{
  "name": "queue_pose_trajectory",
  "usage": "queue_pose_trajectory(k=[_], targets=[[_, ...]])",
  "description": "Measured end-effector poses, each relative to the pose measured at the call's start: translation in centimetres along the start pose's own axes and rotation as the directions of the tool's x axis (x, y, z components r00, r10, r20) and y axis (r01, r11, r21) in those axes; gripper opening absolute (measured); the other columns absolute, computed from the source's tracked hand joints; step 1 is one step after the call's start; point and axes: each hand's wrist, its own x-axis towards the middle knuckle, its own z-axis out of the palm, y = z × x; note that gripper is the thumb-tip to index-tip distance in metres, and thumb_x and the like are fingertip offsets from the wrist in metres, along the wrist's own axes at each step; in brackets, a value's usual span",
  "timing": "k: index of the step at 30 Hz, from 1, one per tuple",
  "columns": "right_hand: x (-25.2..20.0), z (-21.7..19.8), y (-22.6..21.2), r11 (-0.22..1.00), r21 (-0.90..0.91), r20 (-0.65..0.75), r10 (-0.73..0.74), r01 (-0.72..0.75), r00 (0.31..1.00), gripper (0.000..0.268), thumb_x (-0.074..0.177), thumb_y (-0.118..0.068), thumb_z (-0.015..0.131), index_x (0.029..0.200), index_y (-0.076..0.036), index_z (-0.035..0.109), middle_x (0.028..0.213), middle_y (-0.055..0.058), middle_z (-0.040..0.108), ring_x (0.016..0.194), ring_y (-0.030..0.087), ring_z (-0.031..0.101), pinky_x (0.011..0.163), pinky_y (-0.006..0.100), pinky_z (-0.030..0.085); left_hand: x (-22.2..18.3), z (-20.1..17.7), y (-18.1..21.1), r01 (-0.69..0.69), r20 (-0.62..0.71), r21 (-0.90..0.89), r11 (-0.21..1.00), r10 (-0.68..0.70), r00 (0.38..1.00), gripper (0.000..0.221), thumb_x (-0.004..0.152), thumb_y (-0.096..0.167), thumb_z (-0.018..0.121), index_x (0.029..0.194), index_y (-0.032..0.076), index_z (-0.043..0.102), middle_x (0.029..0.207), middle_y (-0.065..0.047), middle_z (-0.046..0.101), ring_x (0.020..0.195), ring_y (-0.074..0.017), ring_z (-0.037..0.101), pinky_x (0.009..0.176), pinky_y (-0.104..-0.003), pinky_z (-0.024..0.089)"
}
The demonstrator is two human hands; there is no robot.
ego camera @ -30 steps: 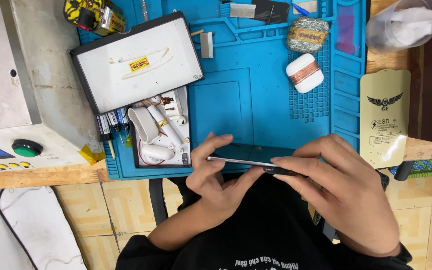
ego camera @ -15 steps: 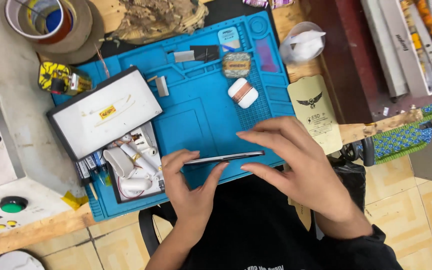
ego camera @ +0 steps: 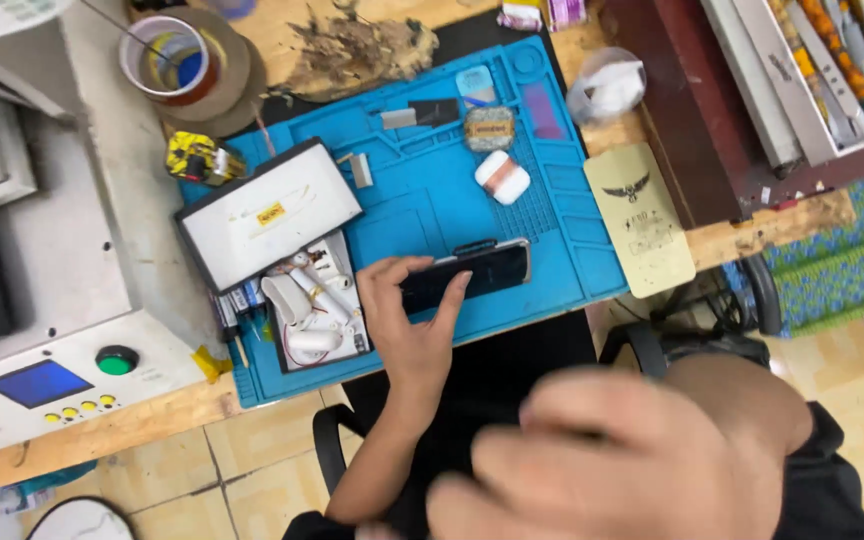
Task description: Applying adhesive to the edges of a smartphone and pressing the components together to reassemble it.
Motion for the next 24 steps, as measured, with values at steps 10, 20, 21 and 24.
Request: queue_pose_trajectory(k=[10,20,21,24], targets=[[15.9,18.3,25.3,0.744,-0.049,-0.003,0.668,-0.667,0.745,0.06,0.103,-0.049,0.086,0.135,0.0,0.069,0.122,0.024,0.068,0.109,0.047,0.065,0.084,0.059,0.055,-1.4,-0.7,-1.0,-0.039,0.03,-0.052,0.998,0.04,0.999,0.045,0.094,0.027,0.09,0.124,0.011,0.06,0.121,-0.013,0.053,0.12,-0.0307,0.062,0.101,-0.041,0.055],[17.8,24.7,28.1,0.539,-0.024,0.014,0.842,-0.842,0.539,0.06,0.093,-0.054,0.092,0.126,-0.008,0.072,0.136,0.021,0.062,0.127,0.045,0.058,0.095,0.059,0.053,-1.7,-0.5,-1.7,-0.082,0.04,0.016,0.997,0.081,0.996,0.054,0.092,0.028,0.093,0.129,0.012,0.058,0.124,-0.014,0.051,0.119,-0.0308,0.063,0.096,-0.041,0.06],[17.5,25.3,28.3,0.562,-0.01,-0.007,0.827,-0.827,0.562,0.05,0.095,-0.046,0.091,0.123,-0.009,0.074,0.133,0.021,0.063,0.125,0.046,0.06,0.096,0.061,0.052,-2.0,-0.6,-1.7,-0.084,0.042,0.023,0.996,0.083,0.996,0.054,0.092,0.027,0.093,0.13,0.012,0.058,0.124,-0.014,0.051,0.119,-0.0309,0.063,0.096,-0.041,0.061],[17.4,26.2,28.8,0.618,-0.029,-0.135,0.777,-0.786,0.615,0.057,0.092,-0.047,0.095,0.128,-0.008,0.074,0.135,0.025,0.062,0.125,0.049,0.059,0.098,0.063,0.05,-1.9,-0.4,-1.8,-0.043,0.063,0.018,0.999,0.042,0.997,0.053,0.092,0.03,0.092,0.13,0.014,0.059,0.124,-0.013,0.051,0.119,-0.0295,0.062,0.095,-0.04,0.061]])
